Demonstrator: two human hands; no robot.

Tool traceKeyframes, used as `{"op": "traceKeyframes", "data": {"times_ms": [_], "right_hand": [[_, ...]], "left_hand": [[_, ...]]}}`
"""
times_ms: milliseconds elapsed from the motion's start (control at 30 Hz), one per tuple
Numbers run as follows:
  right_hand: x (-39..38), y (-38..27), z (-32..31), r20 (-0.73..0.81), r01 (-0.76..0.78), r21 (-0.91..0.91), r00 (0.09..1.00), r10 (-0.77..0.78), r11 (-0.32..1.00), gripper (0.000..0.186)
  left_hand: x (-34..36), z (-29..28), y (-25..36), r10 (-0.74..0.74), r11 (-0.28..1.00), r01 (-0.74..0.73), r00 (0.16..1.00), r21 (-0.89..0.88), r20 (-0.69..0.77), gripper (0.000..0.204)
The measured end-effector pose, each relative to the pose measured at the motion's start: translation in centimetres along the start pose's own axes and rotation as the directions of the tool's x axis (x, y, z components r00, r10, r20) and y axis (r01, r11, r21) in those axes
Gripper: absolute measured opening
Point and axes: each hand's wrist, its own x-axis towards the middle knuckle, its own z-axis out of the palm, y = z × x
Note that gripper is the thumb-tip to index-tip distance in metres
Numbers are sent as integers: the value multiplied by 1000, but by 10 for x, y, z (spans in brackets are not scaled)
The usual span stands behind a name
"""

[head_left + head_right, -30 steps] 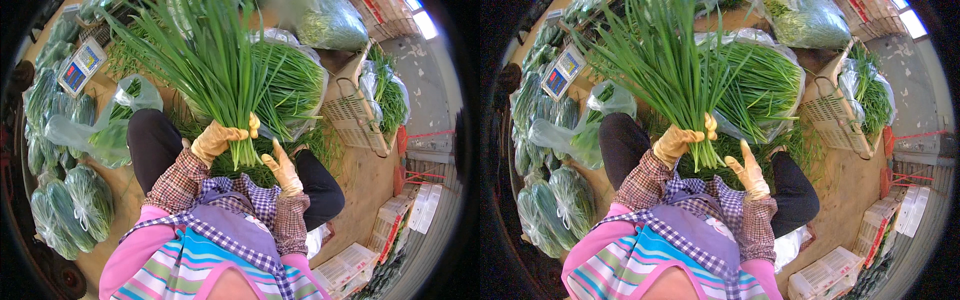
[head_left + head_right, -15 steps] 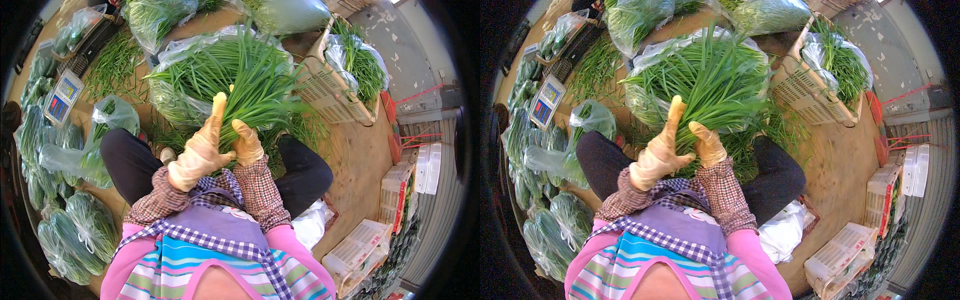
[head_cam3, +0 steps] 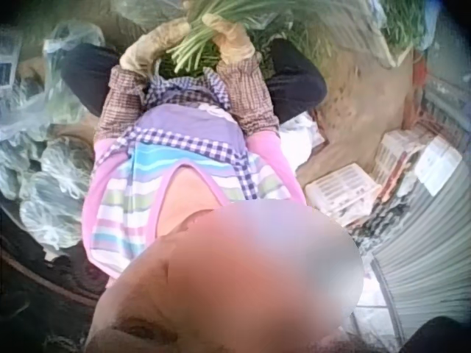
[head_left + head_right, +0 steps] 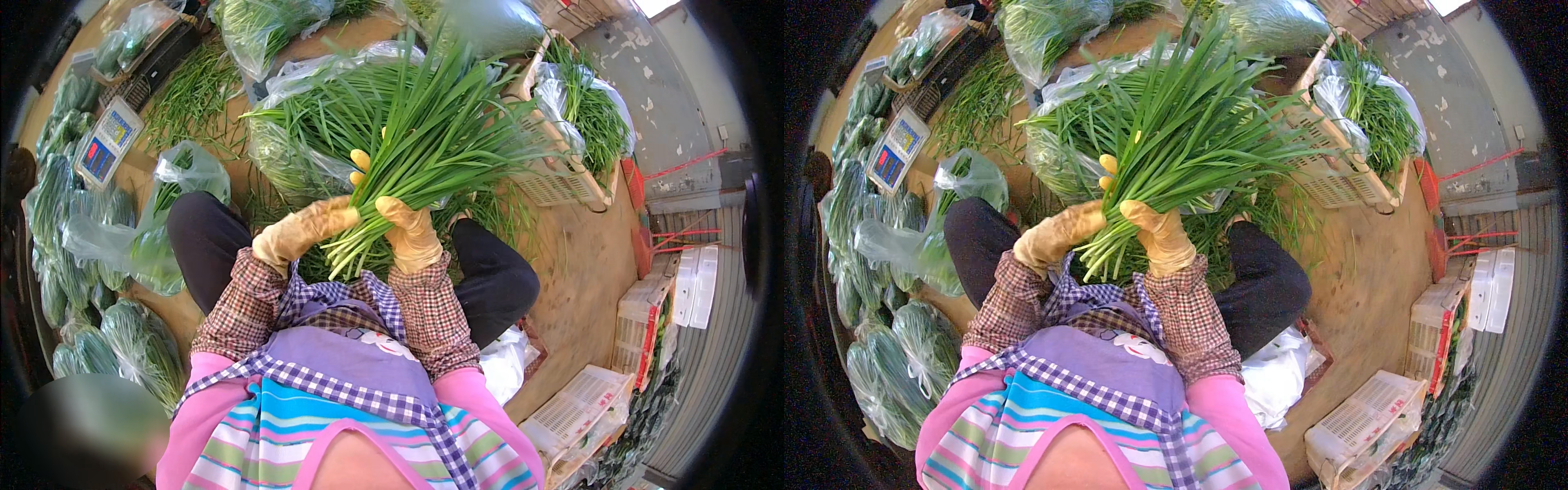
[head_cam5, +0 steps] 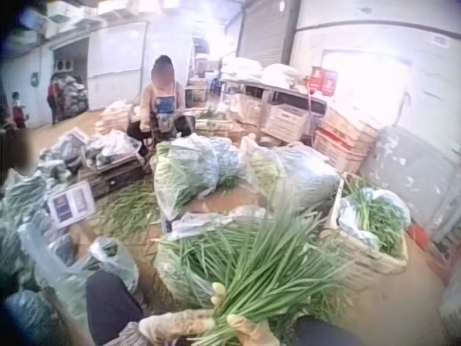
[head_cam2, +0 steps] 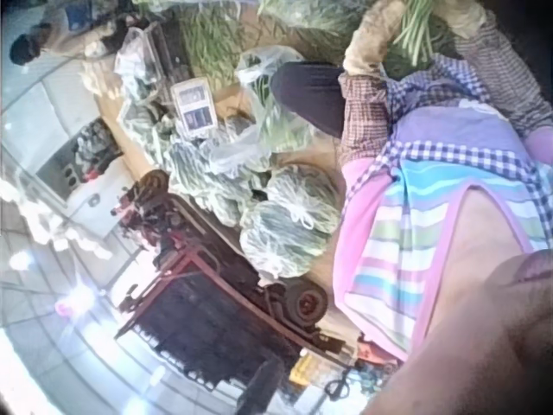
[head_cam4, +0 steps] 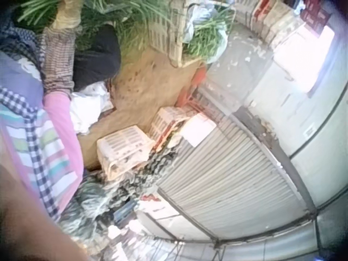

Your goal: The person sits on the floor and repeatedly picks up bunches of green onions, aligns them, and places them into plastic bags. The person also uses a digital scale to weigh the vegetables.

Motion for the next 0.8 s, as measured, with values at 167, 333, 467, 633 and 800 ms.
{"op": "traceKeyframes", "data": {"times_ms": [167,333,467,633,800], "right_hand": [[9,-8,16,75,-76,18,994,74,997,74],[23,-15,-15,82,-334,-330,922,379,883,71],[25,-22,-33,-325,-326,-944,900,289,-46,47],[37,-21,28,51,103,-988,923,-381,118,43],[61,31,45,346,179,-884,871,-349,-431,24]], "left_hand": [[0,18,0,-35,907,83,992,-412,123,63],[5,41,-6,39,799,-39,999,-600,-13,50],[10,35,-17,-31,838,-164,938,-521,-346,31],[17,35,-31,-26,825,-228,899,-518,-438,33],[41,41,-36,284,225,-642,763,-733,-581,40]]}}
